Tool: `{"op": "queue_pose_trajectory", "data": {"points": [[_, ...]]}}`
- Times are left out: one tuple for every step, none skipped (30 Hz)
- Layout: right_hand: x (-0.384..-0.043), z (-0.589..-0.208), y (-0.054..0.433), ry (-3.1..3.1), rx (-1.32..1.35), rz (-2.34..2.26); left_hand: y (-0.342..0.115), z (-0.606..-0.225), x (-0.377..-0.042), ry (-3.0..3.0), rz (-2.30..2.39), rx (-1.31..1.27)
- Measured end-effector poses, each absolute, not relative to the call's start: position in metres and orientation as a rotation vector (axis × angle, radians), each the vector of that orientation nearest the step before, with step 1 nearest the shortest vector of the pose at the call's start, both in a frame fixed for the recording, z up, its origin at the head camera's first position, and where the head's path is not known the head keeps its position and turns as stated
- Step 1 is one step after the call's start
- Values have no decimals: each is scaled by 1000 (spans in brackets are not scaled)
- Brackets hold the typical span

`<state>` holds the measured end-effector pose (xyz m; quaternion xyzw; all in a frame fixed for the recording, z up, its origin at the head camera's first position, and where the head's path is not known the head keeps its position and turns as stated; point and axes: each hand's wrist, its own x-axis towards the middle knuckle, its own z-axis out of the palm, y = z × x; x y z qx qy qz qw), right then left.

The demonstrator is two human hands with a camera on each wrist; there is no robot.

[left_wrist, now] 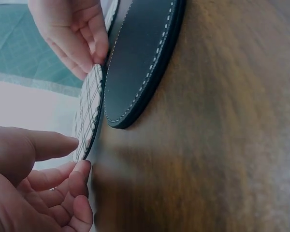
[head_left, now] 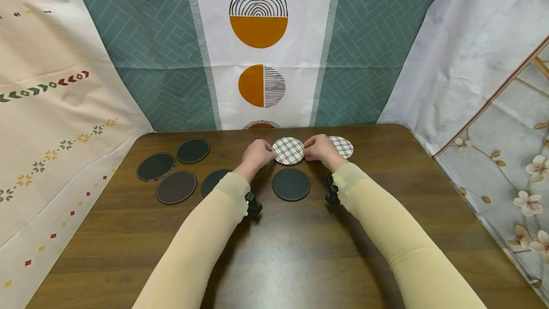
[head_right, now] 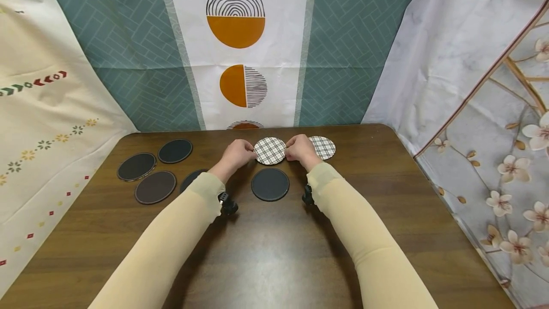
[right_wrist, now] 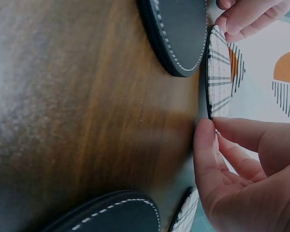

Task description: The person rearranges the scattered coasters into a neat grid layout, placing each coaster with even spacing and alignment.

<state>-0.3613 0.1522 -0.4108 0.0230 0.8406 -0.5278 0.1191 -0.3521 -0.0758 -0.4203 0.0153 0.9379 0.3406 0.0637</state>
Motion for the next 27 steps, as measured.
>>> {"op": "queue_pose_trajectory", "data": {"points": [[-361, -411, 152, 2464, 62, -1534, -75, -418, -350, 2832, 1033, 47], [-361, -411, 152, 2469, 58, -1529, -75, -417, -347, 2835, 1033, 46], [-361, -411, 152, 2472, 52, -1527, -76, -416, -346, 2833, 1034, 47], [-361, -411, 152, 2475, 51, -1524, -76, -416, -346, 2830, 1036, 46], [-361, -411, 151, 2485, 47, -1512, -77, -417, -348, 2827, 1038, 44], [-361, -411, 151, 2493, 44, -1501, -77, -416, -348, 2828, 1035, 51], [-360, -411, 151, 2503, 39, -1488, -78, -424, -356, 2837, 1025, 55], [-359, -411, 151, 2517, 32, -1470, -80, -432, -363, 2841, 1019, 58], [-359, -410, 150, 2529, 26, -1453, -82, -440, -372, 2843, 1010, 60], [-358, -410, 150, 2539, 18, -1437, -83, -450, -381, 2846, 998, 59], [-357, -410, 150, 2551, 9, -1420, -85, -461, -391, 2852, 987, 60], [-357, -410, 150, 2557, 6, -1411, -87, -472, -400, 2859, 970, 62], [-356, -410, 150, 2562, 6, -1405, -89, -485, -413, 2862, 956, 59], [-356, -410, 150, 2570, 3, -1393, -90, -490, -418, 2857, 949, 57], [-355, -410, 149, 2571, -1, -1391, -91, -495, -423, 2859, 939, 57], [-355, -410, 149, 2578, -3, -1382, -92, -500, -427, 2861, 929, 58], [-354, -410, 149, 2582, -3, -1375, -92, -503, -429, 2864, 918, 59], [-354, -410, 150, 2585, -2, -1370, -92, -502, -428, 2866, 908, 59], [-354, -411, 150, 2591, -6, -1363, -91, -501, -426, 2868, 903, 57], [-354, -412, 150, 2595, -11, -1357, -90, -498, -422, 2870, 900, 50], [-353, -412, 150, 2597, -15, -1355, -87, -486, -408, 2874, 904, 47], [-353, -412, 150, 2603, -18, -1345, -84, -473, -395, 2873, 911, 45], [-353, -413, 150, 2607, -23, -1338, -82, -461, -383, 2876, 910, 48], [-353, -413, 150, 2615, -29, -1325, -81, -457, -378, 2885, 910, 55], [-353, -414, 150, 2624, -34, -1311, -81, -455, -375, 2889, 907, 65], [-353, -414, 150, 2631, -38, -1294, -81, -456, -375, 2896, 906, 77], [-354, -414, 150, 2642, -42, -1274, -82, -457, -377, 2897, 904, 90]]}}
